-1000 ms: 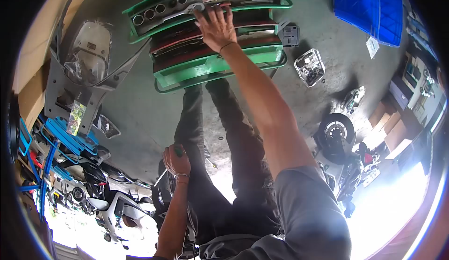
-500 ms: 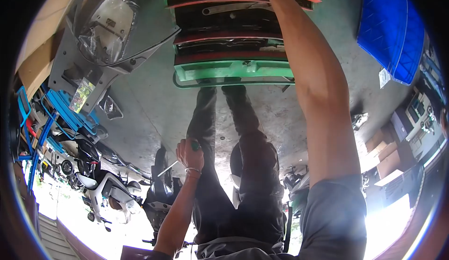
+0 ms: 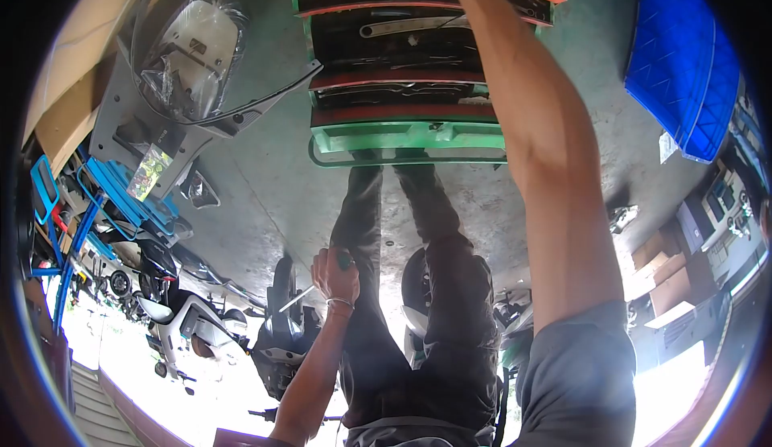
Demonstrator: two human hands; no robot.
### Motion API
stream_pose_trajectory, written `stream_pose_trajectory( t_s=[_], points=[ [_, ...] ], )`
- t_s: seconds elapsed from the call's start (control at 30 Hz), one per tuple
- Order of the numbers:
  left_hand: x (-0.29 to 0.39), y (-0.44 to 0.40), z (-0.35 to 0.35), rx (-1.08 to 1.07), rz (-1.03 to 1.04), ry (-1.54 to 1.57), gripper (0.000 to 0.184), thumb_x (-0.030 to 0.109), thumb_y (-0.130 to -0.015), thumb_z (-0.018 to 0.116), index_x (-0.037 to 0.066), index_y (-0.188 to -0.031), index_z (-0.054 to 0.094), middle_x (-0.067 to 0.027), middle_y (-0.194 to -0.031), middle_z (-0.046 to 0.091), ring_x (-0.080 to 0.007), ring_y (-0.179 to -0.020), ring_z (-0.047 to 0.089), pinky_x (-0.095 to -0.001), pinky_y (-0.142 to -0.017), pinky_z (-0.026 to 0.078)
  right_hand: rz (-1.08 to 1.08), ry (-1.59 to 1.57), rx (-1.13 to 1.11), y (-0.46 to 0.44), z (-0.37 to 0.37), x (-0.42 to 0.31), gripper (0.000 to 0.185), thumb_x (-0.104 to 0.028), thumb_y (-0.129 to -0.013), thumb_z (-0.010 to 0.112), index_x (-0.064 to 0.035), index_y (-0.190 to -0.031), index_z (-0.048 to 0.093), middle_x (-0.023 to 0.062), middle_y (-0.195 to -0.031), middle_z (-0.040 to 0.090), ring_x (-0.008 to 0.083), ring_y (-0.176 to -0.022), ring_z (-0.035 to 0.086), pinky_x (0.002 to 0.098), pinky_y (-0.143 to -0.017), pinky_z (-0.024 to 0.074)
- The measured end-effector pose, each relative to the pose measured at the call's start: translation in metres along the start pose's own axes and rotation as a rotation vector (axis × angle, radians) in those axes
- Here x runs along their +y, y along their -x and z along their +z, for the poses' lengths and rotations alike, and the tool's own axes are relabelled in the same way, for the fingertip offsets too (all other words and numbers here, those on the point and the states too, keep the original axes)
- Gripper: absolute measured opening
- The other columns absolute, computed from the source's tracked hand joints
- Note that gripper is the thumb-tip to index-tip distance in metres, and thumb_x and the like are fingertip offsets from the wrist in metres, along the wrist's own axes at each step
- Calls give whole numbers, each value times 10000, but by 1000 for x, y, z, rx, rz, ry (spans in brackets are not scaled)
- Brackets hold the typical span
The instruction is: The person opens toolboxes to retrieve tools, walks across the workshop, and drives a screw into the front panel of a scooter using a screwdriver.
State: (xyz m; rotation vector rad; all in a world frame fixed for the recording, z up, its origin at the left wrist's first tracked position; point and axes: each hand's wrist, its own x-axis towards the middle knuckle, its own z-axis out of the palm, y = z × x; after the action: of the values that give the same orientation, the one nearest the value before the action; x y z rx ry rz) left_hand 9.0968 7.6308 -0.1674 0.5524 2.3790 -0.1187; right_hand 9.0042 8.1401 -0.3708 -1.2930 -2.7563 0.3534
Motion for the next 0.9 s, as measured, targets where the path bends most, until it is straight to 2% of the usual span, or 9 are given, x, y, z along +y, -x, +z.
stream_pose_trajectory(
  t_s=[0.07,0.1,0.13,0.17,0.23,0.33,0.53,0.8,0.9],
  points=[
    [3,-7,-1,6,-16,-4,203,102,-591,614,160,-784,586,-22,-789,550,-229,-766,531,-371,-691,416,-36,164,270,34,7,-17,352,-219,-895,457,-50,-1202,482,226,-1196,455,400,-1068,451,513,-853,391],
    [4,-8,-3,23,-2,22,181,86,-601,609,141,-771,584,-35,-762,531,-241,-744,518,-375,-684,411,-54,-4,224,50,12,-21,243,-224,-799,574,-166,-1033,601,141,-978,577,340,-933,530,494,-793,391],
    [4,-9,-4,37,11,46,159,70,-610,604,123,-759,582,-49,-734,513,-253,-723,506,-379,-676,406,-1,-122,352,63,32,-33,202,-290,-785,597,-119,-881,644,136,-856,609,341,-891,547,484,-767,417],
    [4,-9,-4,38,8,42,159,70,-610,604,123,-759,582,-49,-734,513,-253,-723,506,-379,-676,406,135,-257,-46,82,38,-48,209,-319,-783,608,-123,-795,677,119,-844,627,330,-882,557,491,-739,433],
    [4,-10,-2,65,12,42,164,71,-601,606,131,-752,581,-43,-721,512,-252,-709,506,-374,-667,404,177,-244,-103,104,65,-74,214,-355,-771,624,-172,-842,710,94,-952,630,295,-963,532,458,-814,396],
    [0,-13,-1,72,13,44,163,69,-597,609,138,-741,578,-38,-706,509,-249,-696,505,-372,-657,401,226,-257,-68,101,92,-104,226,-360,-768,618,-174,-853,713,78,-948,627,275,-1032,489,445,-873,342],
    [-2,-15,3,97,-33,70,150,70,-597,624,129,-726,573,-37,-703,508,-251,-697,505,-378,-657,399,473,-53,-182,73,112,-142,244,-307,-684,650,-106,-811,706,57,-969,630,254,-1060,454,471,-926,249],
    [4,-19,-1,10,-97,83,166,71,-594,636,129,-737,574,-35,-709,513,-247,-704,509,-375,-665,406,671,-41,-393,56,133,-138,186,-299,-688,652,-131,-760,692,36,-842,654,215,-996,516,470,-942,232],
    [1,-19,-2,24,-83,113,167,71,-596,635,126,-741,574,-37,-706,510,-248,-699,506,-374,-659,406,616,-50,-315,64,136,-132,210,-326,-697,657,-130,-768,686,46,-851,658,210,-1022,517,477,-934,241]
  ],
)
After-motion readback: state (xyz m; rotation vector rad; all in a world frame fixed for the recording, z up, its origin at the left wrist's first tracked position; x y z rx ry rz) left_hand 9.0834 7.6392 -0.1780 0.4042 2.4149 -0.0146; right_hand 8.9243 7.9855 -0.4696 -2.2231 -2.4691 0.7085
